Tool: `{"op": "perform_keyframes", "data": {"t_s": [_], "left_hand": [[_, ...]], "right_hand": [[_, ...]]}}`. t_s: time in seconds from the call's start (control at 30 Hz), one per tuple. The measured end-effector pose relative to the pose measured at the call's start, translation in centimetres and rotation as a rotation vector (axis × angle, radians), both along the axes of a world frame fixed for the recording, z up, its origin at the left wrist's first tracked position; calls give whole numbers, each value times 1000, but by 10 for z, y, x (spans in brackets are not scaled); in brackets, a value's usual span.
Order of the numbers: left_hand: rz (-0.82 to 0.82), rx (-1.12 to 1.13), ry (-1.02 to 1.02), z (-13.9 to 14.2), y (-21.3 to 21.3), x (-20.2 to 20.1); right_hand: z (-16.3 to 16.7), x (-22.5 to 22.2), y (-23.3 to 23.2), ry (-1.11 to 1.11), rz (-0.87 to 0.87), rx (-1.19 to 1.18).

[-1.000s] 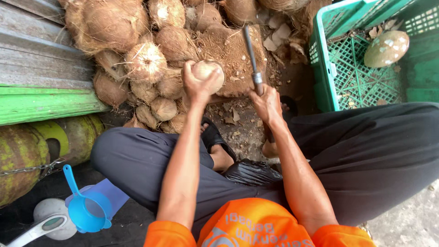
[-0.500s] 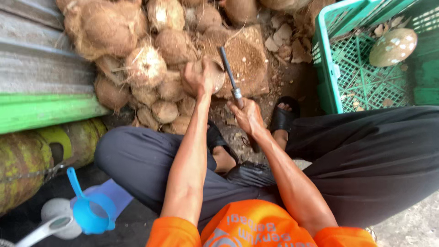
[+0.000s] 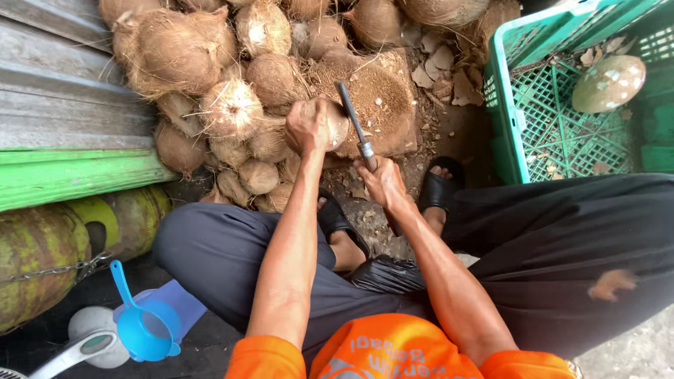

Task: The person sits on the ground and husks coconuts one at a time, holding each coconut against a wooden block and striking the fibrous husk with a cleaver to strip it off, then sets the husked coconut aside and reaches for the next one from the pile.

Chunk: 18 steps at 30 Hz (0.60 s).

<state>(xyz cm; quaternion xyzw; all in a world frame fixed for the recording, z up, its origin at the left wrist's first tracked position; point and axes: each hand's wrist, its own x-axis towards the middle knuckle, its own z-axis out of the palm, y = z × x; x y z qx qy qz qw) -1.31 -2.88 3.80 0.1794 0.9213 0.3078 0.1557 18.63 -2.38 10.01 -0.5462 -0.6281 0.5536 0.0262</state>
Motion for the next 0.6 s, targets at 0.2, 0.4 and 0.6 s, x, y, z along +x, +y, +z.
{"op": "perform_keyframes", "data": {"t_s": [0.2,0.4,0.6], "left_hand": [[76,50,-55,-5,-2,2],[45,50,-62,-5,-1,0],[9,-50,2,2,2,-10]], "right_hand": [[18,11,1,56,13,-20],[-2,2,-4,337,-170,56],[-9,-2,-1,175,-55,-97]]}}
